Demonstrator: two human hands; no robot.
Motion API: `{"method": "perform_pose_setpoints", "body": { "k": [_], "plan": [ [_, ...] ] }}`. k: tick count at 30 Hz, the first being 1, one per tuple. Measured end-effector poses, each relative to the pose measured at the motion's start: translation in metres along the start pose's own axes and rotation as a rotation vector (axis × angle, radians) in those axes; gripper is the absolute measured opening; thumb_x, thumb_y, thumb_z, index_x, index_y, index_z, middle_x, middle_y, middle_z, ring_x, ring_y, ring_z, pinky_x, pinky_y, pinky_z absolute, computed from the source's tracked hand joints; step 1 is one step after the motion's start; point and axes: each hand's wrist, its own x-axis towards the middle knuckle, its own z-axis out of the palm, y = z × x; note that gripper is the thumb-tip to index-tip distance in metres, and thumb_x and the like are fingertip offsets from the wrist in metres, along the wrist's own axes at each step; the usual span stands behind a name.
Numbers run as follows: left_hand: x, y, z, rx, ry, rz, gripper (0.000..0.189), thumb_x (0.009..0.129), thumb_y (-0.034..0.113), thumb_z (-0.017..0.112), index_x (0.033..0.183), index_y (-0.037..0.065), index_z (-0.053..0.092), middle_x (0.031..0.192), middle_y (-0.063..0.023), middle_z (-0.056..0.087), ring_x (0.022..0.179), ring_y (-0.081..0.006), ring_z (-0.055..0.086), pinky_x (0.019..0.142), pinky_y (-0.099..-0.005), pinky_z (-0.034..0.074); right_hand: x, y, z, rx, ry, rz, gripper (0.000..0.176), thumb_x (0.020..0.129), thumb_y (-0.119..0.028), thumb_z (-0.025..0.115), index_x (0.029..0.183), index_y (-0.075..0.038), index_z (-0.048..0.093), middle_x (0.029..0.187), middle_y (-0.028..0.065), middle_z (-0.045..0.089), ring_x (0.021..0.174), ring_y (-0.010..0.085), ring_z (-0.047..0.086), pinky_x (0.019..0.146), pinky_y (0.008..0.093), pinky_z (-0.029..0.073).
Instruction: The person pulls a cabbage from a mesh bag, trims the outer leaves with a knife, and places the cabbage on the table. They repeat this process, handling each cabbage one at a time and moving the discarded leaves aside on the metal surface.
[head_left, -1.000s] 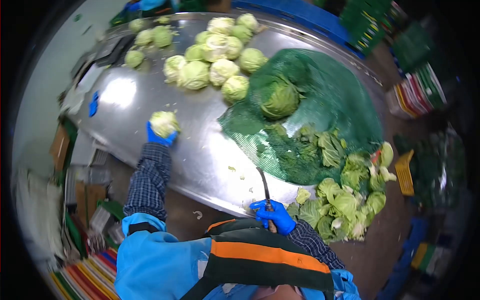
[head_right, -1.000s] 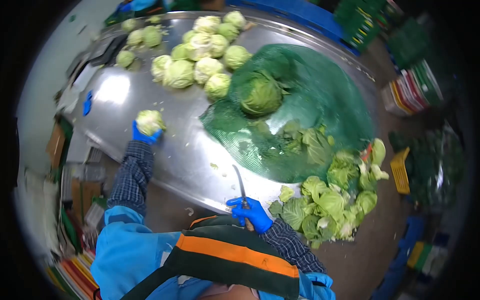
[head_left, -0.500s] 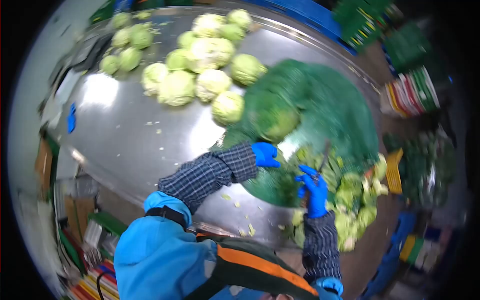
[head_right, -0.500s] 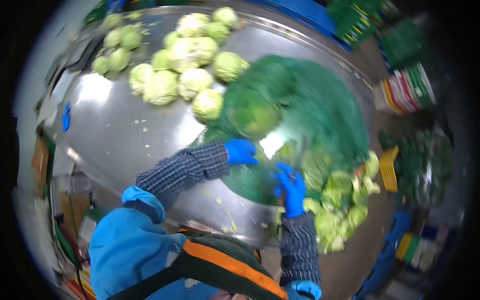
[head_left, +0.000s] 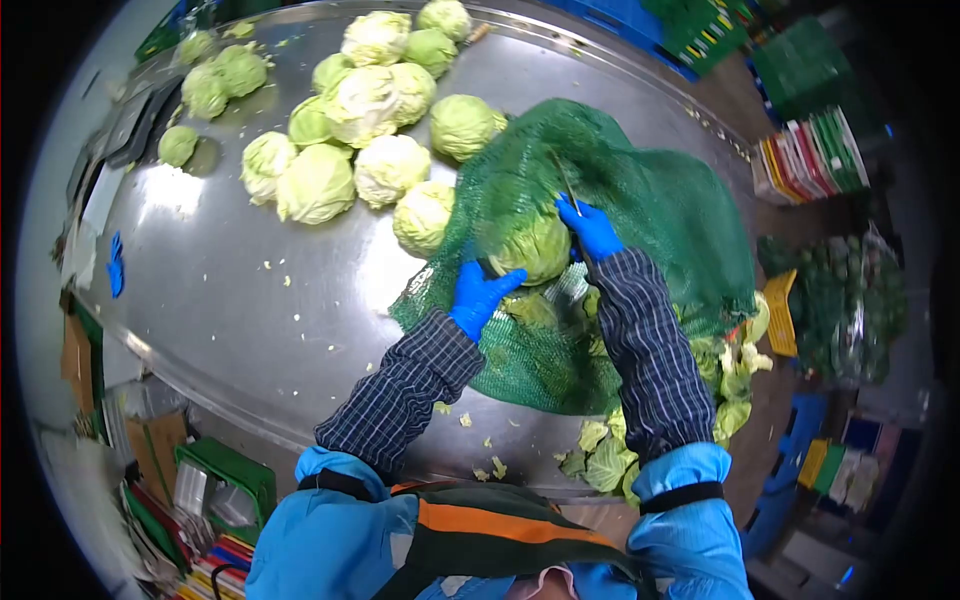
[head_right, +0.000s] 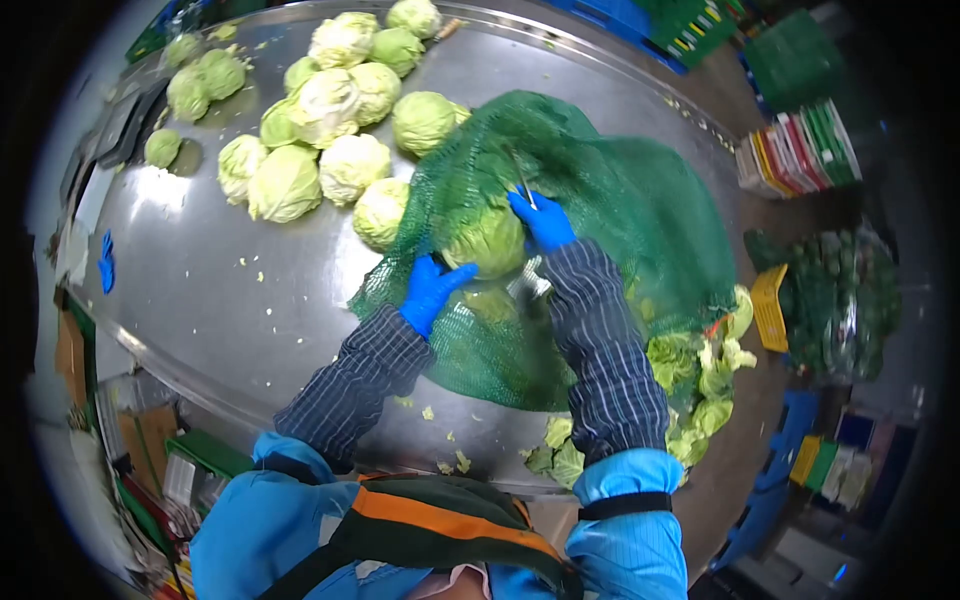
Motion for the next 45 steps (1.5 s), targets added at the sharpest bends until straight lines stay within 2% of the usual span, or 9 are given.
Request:
{"method": "perform_pose_setpoints", "body": {
  "k": [5,12,19,22,26,30,41,43,45],
  "plan": [
    [0.003,0.018,0.015,-0.022,-0.067,-0.053,0.081,0.067,0.002,0.078,0.134,0.000,0.032,0.126,-0.0151,0.048,0.108,-0.0268,0.054,0.095,-0.0369,0.046,-0.011,-0.010,0.005,0.188,-0.064,0.078,0.038,0.082,-0.043,0.065,0.091,-0.007,0.062,0.061,0.0004,0.053,0.043,0.0089,0.043,0.038,0.0261,0.033],
    [-0.035,0.051,0.012,-0.036,-0.335,-0.121,0.082,0.067,0.017,0.076,0.135,0.000,0.033,0.129,-0.0162,0.047,0.115,-0.0273,0.051,0.098,-0.0387,0.043,-0.137,0.001,-0.004,-0.289,0.214,-0.225,0.077,0.074,-0.046,0.071,0.129,0.001,0.047,0.090,0.0166,0.065,0.075,0.0184,0.061,0.068,0.0323,0.049],
    [-0.086,0.017,0.008,-0.324,-0.457,-0.606,0.085,0.076,0.036,0.071,0.142,0.008,0.026,0.142,-0.0119,0.035,0.127,-0.0290,0.040,0.105,-0.0427,0.036,-0.332,-0.034,-0.009,-0.298,0.527,-0.431,0.059,0.075,-0.020,0.075,0.125,-0.002,0.052,0.118,0.0184,0.059,0.105,0.0205,0.060,0.089,0.0301,0.046],
    [-0.106,-0.002,0.026,-0.364,-0.480,-0.762,0.084,0.076,0.035,0.071,0.142,0.008,0.026,0.142,-0.0120,0.035,0.127,-0.0290,0.040,0.105,-0.0428,0.036,-0.400,-0.019,-0.009,-0.051,0.547,-0.577,0.051,0.080,-0.020,0.069,0.124,0.001,0.052,0.120,0.0154,0.059,0.089,0.0186,0.064,0.077,0.0292,0.051],
    [-0.135,-0.021,0.026,-0.367,-0.505,-0.872,0.084,0.076,0.035,0.071,0.142,0.008,0.026,0.142,-0.0120,0.035,0.127,-0.0290,0.039,0.105,-0.0428,0.036,-0.439,0.076,-0.007,0.700,0.850,-0.022,0.046,0.087,-0.023,0.058,0.125,0.002,0.050,0.113,0.0115,0.062,0.049,0.0063,0.049,0.044,0.0207,0.040],
    [-0.159,-0.038,0.021,-0.320,-0.491,-0.913,0.084,0.076,0.034,0.071,0.141,0.008,0.026,0.142,-0.0121,0.035,0.127,-0.0291,0.039,0.105,-0.0428,0.036,-0.410,0.233,0.006,0.613,0.448,0.200,0.051,0.083,-0.018,0.064,0.129,-0.003,0.047,0.089,0.0073,0.066,0.041,0.0072,0.047,0.038,0.0219,0.040],
    [-0.192,-0.088,0.074,-0.128,-0.566,-0.750,0.083,0.075,0.033,0.072,0.141,0.008,0.027,0.142,-0.0123,0.035,0.128,-0.0292,0.039,0.105,-0.0428,0.036,-0.406,0.344,-0.247,0.696,0.311,0.277,0.036,0.076,-0.011,0.073,0.105,-0.001,0.054,0.067,0.0033,0.058,0.037,0.0059,0.039,0.031,0.0228,0.028],
    [-0.202,-0.106,0.126,0.139,-0.373,-0.679,0.064,0.086,0.030,0.059,0.139,0.008,0.032,0.134,-0.0149,0.045,0.115,-0.0331,0.051,0.098,-0.0471,0.044,-0.403,0.349,-0.311,0.702,0.355,0.226,0.041,0.075,-0.008,0.073,0.110,0.001,0.053,0.071,0.0046,0.061,0.040,0.0054,0.041,0.033,0.0218,0.030],
    [-0.224,-0.082,0.248,0.497,-0.764,-0.383,0.088,0.069,0.028,0.076,0.140,0.004,0.030,0.135,-0.0134,0.042,0.120,-0.0284,0.046,0.103,-0.0393,0.036,-0.390,0.347,-0.353,0.632,0.391,0.160,0.050,0.076,-0.009,0.072,0.120,0.000,0.050,0.077,0.0044,0.062,0.047,0.0051,0.045,0.037,0.0204,0.034]
  ]
}}
